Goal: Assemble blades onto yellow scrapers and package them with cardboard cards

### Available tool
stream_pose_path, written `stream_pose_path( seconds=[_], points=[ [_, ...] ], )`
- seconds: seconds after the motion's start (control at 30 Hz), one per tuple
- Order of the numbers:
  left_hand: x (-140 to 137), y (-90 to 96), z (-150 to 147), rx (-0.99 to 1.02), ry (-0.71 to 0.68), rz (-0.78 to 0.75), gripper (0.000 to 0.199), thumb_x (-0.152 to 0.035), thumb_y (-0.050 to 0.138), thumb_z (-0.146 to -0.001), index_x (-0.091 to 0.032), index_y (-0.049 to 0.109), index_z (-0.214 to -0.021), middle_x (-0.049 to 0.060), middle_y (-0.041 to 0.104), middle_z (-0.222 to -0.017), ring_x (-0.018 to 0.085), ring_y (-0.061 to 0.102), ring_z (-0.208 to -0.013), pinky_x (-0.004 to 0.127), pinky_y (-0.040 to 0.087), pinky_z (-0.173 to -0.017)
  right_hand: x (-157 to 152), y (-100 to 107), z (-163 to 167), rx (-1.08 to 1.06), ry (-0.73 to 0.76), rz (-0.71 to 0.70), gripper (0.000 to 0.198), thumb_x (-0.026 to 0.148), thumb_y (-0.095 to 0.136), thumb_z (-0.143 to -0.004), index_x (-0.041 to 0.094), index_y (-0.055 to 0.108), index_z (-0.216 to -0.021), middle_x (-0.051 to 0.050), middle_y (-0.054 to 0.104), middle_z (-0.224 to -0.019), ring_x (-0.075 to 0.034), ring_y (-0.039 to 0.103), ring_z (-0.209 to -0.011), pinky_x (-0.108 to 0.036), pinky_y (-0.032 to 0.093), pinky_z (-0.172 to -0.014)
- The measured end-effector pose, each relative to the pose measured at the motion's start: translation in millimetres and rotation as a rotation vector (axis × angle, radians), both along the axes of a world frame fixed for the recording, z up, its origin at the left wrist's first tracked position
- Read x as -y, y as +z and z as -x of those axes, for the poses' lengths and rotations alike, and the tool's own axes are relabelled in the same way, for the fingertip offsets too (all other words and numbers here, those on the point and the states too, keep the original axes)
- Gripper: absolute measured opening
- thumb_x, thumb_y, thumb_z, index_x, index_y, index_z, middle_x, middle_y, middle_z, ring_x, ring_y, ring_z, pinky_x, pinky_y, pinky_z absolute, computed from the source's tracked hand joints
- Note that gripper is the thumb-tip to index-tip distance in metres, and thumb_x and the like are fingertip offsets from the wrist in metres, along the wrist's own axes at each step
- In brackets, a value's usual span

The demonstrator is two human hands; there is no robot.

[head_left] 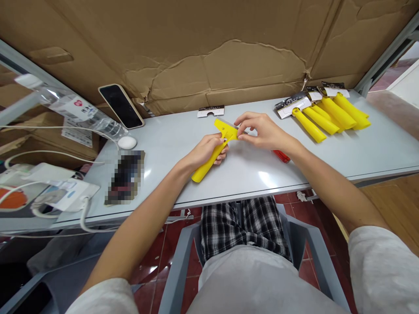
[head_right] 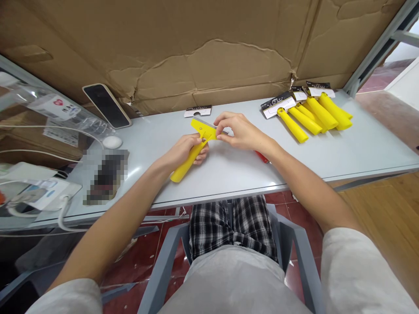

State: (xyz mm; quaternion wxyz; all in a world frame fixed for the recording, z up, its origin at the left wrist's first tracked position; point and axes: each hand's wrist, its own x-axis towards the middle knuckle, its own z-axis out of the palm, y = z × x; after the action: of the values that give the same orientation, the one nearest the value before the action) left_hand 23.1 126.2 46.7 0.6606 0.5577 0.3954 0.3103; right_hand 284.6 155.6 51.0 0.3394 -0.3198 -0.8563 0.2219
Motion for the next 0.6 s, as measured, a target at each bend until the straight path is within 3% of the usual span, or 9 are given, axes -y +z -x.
stream_pose_path(
  seconds=[0.33,0.6],
  points=[
    [4,2.4,-4,0.002,0.043,-0.014,0.028,-0.034,0.076,-0.085,-0.023,0.053,-0.096,-0.002,0.057,-0.077,0.011,0.052,-0.055,0.020,0.042,-0.047,2,-6,11,-0.035,-0.052,-0.056,0.019,0.034,0.069,-0.098,0.019,0.080,-0.097,-0.010,0.078,-0.125,-0.021,0.069,-0.113,-0.040,0.055,-0.108],
    [4,1.5,-4,0.024,0.021,-0.003,0.032,-0.036,0.078,-0.084,-0.024,0.050,-0.094,-0.002,0.058,-0.079,0.010,0.053,-0.055,0.021,0.042,-0.047,0,-3,8,-0.055,-0.063,0.004,0.018,0.035,0.069,-0.098,0.021,0.080,-0.099,-0.006,0.081,-0.114,-0.019,0.070,-0.105,-0.036,0.055,-0.098]
  ],
)
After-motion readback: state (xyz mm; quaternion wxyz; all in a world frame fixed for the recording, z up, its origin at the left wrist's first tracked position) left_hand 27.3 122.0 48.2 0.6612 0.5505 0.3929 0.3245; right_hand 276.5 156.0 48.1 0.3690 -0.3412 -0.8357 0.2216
